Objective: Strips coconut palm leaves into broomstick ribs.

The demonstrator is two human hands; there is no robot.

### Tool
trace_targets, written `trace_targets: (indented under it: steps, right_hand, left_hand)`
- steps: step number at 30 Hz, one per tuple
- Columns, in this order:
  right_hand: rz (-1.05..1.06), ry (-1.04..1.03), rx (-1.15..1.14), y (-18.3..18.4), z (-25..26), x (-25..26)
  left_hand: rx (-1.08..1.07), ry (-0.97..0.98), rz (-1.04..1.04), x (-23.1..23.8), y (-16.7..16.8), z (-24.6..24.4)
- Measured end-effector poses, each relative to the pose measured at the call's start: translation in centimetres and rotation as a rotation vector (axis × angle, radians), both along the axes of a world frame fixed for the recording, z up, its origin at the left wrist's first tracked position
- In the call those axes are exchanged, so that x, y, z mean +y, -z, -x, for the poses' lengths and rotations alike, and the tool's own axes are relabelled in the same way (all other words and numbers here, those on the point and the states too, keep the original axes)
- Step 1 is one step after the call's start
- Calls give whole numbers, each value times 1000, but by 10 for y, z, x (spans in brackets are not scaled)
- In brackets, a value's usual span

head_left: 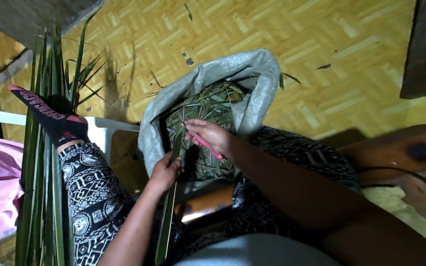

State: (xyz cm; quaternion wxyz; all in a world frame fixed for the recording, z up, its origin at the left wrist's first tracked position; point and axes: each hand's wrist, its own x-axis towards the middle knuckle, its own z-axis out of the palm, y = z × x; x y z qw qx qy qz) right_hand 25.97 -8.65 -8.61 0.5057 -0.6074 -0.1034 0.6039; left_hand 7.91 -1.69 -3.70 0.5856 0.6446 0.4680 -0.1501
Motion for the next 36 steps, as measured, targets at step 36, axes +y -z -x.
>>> trace_targets:
  steps: [36]
  right_hand:
    - [37, -707, -1167, 2, 38, -13]
  left_hand:
    - [425, 408, -440, -12, 0, -21]
